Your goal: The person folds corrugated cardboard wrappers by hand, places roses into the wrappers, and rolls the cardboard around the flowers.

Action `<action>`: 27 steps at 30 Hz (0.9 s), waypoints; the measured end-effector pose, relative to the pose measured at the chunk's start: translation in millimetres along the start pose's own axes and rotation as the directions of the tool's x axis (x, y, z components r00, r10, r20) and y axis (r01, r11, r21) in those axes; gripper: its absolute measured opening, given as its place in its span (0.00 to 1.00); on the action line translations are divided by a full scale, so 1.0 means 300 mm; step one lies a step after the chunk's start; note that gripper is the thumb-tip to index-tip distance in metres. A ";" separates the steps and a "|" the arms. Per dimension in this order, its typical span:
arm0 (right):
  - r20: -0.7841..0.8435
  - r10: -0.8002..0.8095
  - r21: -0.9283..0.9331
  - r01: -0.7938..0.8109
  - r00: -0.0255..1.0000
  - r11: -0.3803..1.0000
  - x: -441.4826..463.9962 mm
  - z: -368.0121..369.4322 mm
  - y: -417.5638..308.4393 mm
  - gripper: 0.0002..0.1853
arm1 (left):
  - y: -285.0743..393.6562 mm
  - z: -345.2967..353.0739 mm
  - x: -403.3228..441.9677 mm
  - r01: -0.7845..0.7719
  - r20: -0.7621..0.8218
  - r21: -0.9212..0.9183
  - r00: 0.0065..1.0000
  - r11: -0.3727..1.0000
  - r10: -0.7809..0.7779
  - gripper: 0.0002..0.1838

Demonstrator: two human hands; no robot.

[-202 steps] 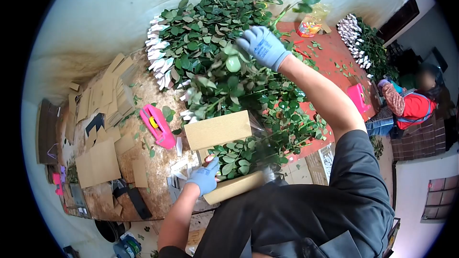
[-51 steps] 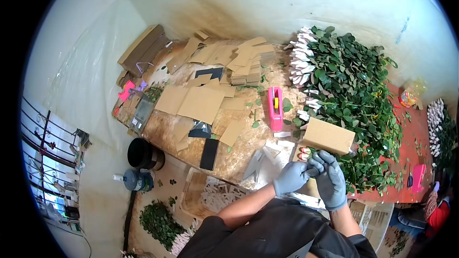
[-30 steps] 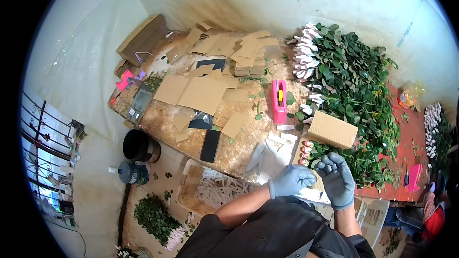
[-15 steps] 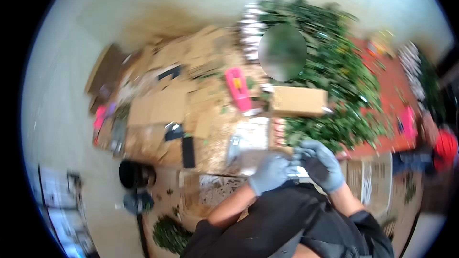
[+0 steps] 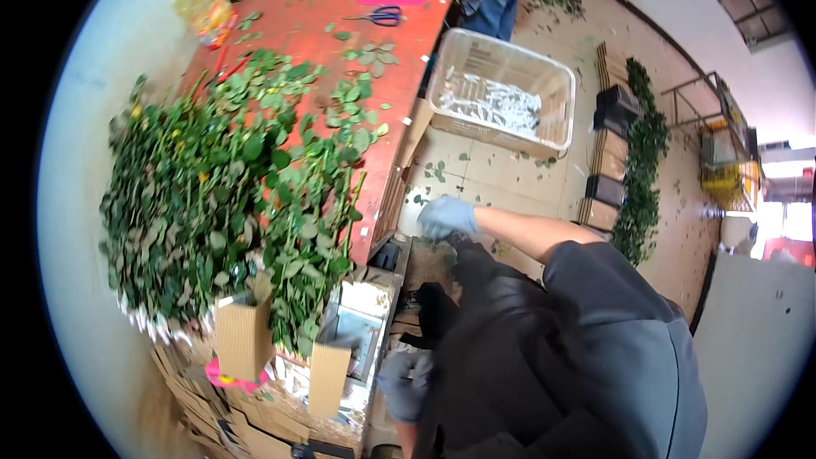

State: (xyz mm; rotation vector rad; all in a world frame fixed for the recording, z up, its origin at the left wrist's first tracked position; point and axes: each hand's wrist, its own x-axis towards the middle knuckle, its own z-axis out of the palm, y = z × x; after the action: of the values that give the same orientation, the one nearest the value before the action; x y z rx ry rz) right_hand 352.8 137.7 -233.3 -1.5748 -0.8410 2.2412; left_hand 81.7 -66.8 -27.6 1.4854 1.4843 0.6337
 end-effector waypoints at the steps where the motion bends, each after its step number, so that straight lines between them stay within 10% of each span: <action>1: -0.298 0.005 0.154 0.043 0.954 0.987 0.094 -0.088 0.045 0.15 | -0.012 0.055 0.040 0.022 0.075 -0.049 0.997 0.999 -0.019 0.08; 7: -0.514 0.044 0.211 0.076 0.857 0.975 0.644 -0.398 0.126 0.15 | -0.018 0.308 0.225 -0.024 0.328 0.047 0.945 0.999 0.007 0.07; 9: -0.583 0.118 0.060 -0.102 0.804 0.993 0.657 -0.359 -0.009 0.33 | -0.043 0.355 0.262 -0.033 0.337 0.111 0.941 0.993 -0.007 0.07; 12: -0.740 0.162 0.128 -0.099 0.652 0.987 0.723 -0.300 -0.095 0.34 | -0.073 0.393 0.279 -0.043 0.350 0.201 0.936 0.979 -0.031 0.07; 27: -0.711 -0.160 -0.098 0.129 0.685 0.987 0.533 -0.364 -0.110 0.21 | 0.007 0.373 0.367 -0.220 0.331 0.325 0.937 0.920 0.107 0.10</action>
State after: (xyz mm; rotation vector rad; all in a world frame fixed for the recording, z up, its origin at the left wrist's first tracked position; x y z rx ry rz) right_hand 391.1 281.5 -361.4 -2.0840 -0.7245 1.2869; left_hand 194.5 12.2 -102.6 1.9100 1.2806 0.2128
